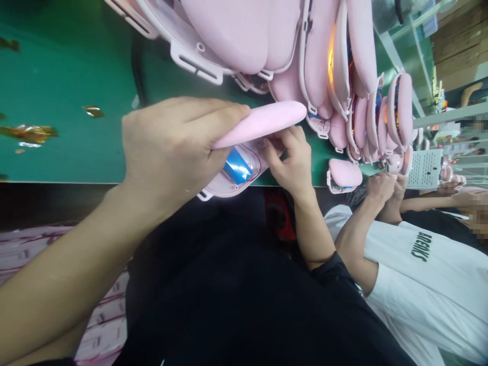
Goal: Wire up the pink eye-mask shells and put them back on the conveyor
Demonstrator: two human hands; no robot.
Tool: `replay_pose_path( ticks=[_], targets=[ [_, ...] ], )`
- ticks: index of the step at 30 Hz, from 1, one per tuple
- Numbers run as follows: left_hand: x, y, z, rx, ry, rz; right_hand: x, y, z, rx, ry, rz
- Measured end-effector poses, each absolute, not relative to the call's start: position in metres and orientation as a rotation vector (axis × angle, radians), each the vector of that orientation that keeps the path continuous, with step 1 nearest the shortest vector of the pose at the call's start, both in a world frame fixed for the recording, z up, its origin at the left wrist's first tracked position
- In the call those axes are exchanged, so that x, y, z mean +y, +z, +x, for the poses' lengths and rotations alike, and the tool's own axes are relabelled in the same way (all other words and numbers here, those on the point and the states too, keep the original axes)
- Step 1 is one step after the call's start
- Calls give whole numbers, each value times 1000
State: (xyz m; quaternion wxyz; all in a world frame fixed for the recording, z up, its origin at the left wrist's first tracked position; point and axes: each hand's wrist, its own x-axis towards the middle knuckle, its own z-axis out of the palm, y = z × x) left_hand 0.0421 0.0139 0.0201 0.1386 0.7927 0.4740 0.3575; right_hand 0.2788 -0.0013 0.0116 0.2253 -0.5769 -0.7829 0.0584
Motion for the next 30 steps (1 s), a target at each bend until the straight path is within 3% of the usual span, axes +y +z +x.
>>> replay_pose_path(
  ticks=[19,30],
  targets=[
    [16,34,42,1426,710,2052,18,4,299,-2110,440,-1449],
    [13,39,41,1389,691,1982,37,33,307,-2363,542,-1506]
  ],
)
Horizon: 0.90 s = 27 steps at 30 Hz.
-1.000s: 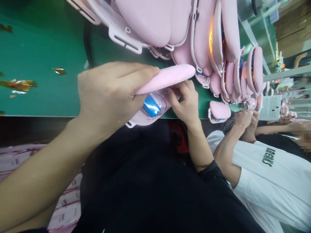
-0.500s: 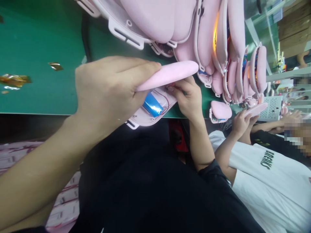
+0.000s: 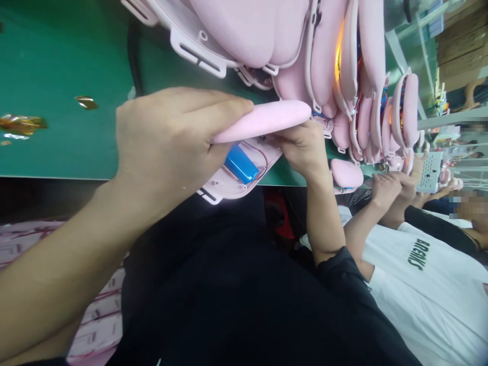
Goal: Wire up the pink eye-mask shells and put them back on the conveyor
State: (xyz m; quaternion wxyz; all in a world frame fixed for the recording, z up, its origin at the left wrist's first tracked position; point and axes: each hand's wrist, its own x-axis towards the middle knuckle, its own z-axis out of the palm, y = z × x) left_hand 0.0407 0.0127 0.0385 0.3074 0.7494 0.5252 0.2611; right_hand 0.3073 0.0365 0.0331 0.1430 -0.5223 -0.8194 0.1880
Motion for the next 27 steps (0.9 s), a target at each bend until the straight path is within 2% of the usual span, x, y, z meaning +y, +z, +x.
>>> replay_pose_path(
  ticks=[4,7,17,22,24,27],
  targets=[
    [12,39,41,1440,690,2021,52,37,313,-2551,567,-1378],
    [12,39,41,1480,682,2069,53,33,314,-2596,458,-1304],
    [14,34,41,1445,660,2108,6,20,307,-2517,91,-1254],
    [7,33,37,1366,805,2242,-2,14,301,-2450,102,-1287],
    [-7,39,35,1362,841,2344,-10,11,305,-2361,127,-1230],
    [-40,52,36,1415,718,2479,-29,6,309,-1892,69,-1342]
  ],
)
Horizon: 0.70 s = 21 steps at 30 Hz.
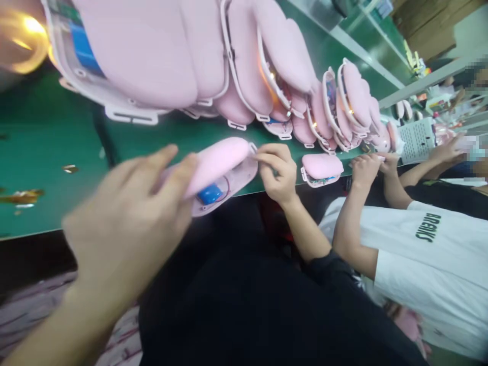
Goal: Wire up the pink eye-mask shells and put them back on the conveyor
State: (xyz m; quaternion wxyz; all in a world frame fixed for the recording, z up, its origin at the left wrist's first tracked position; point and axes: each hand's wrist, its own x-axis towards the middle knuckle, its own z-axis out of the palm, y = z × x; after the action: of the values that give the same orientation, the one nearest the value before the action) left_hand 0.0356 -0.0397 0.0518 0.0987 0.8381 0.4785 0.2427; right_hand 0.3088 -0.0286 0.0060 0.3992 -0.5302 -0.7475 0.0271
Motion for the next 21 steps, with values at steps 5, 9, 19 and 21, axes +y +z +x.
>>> replay_pose_path(
  ticks=[5,9,19,21],
  targets=[
    [-63,41,48,1290,493,2664,-52,1,295,-1658,285,-1539],
    [-29,19,38,813,630,2821,-52,5,289,-1715,429,-1608],
    [-5,18,80,582,732,3007,-103,-46,292,-1573,133,-1671],
    [-9,23,109,573,712,3056,-133,-71,285,-1604,268,-1661]
  ],
)
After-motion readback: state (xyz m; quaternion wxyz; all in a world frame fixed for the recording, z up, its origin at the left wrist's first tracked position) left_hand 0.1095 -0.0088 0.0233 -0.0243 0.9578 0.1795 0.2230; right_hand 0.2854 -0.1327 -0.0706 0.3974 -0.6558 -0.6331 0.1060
